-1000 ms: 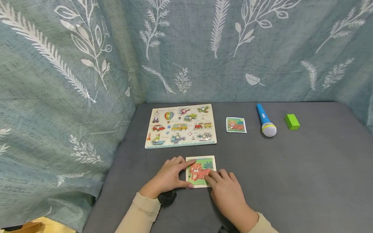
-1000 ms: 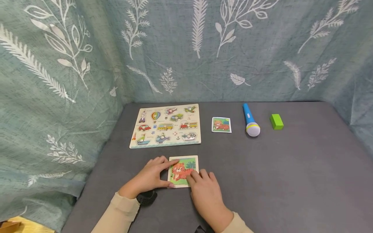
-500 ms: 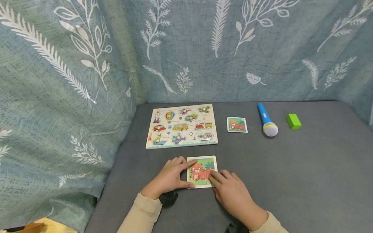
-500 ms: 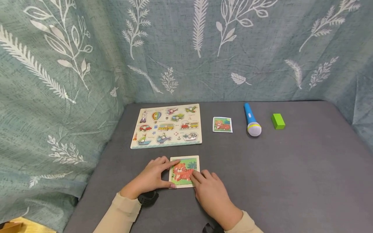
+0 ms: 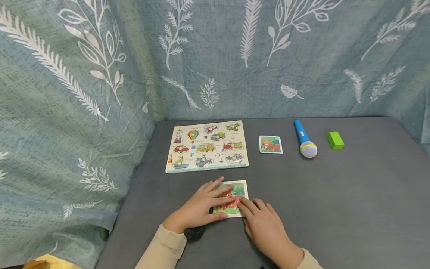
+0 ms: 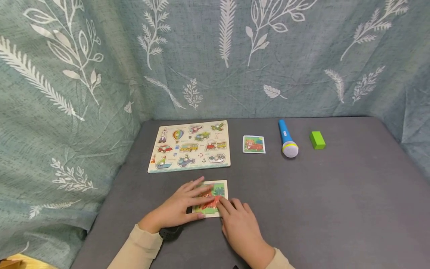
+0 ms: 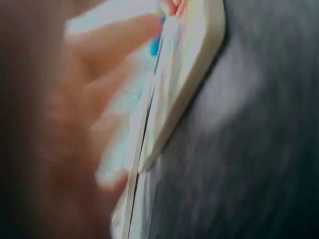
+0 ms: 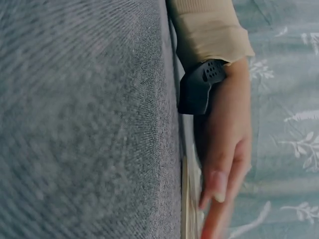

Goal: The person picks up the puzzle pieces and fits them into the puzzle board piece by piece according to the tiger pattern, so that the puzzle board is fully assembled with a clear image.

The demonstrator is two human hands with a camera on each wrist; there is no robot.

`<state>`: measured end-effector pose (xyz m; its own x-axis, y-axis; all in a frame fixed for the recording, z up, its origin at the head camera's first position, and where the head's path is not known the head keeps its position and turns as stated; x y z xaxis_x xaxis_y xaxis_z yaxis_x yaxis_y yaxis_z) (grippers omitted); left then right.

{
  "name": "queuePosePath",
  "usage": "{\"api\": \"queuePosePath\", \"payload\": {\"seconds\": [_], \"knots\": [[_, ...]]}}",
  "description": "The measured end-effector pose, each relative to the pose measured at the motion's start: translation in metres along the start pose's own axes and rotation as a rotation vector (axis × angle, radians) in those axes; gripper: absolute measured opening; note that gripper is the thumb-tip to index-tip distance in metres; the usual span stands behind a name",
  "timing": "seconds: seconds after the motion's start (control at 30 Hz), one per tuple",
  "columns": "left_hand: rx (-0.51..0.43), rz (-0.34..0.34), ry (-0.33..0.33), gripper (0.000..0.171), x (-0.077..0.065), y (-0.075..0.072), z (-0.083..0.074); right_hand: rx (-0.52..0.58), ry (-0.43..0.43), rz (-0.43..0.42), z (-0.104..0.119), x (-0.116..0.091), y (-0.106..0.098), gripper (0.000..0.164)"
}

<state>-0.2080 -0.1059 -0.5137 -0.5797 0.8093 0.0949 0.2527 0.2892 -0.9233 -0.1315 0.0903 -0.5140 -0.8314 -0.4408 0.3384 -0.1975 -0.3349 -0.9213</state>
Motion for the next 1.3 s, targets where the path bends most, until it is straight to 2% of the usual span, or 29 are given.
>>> {"api": "queuePosePath", "payload": {"seconds": [0.1,0.17,0.4,0.6,0.87,1.03,1.17,1.3], "knots": [[-0.028,0.071,-0.002,0.058,0.001,0.004,-0.002,0.027,-0.008,0.012,0.0,0.001,0.0,0.047],[-0.03,0.092,-0.024,0.059,0.001,0.005,-0.003,0.035,-0.02,0.014,0.0,0.0,-0.002,0.046],[-0.015,0.114,-0.072,0.061,0.004,0.004,-0.009,-0.01,-0.013,0.02,-0.001,0.001,-0.007,0.046],[-0.004,0.101,-0.092,0.061,0.004,0.004,-0.009,-0.098,-0.063,0.075,0.002,0.002,-0.005,0.047],[-0.012,0.074,-0.088,0.063,0.005,0.008,-0.008,0.057,-0.048,0.056,-0.005,0.001,-0.006,0.038],[-0.055,0.028,-0.081,0.059,0.007,0.004,-0.006,0.213,-0.013,0.075,-0.018,0.005,-0.002,0.033],[-0.114,-0.015,-0.153,0.059,0.004,-0.001,0.001,0.33,0.031,0.074,-0.031,0.008,-0.005,0.029],[-0.12,0.008,-0.232,0.072,0.003,-0.002,0.006,0.364,0.075,0.041,-0.044,0.007,-0.004,0.028]]}}
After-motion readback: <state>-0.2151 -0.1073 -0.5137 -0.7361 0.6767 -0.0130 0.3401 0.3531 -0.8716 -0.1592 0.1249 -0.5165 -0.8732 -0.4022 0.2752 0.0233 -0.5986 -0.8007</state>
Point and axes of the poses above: each hand's wrist, its own x-axis towards the middle knuckle, its own y-axis out of the palm, z = x × y, the point moved 4 cm from there along x, towards the middle knuckle, and after that the axes turned 5 degrees about x, right-handed, at the moved point
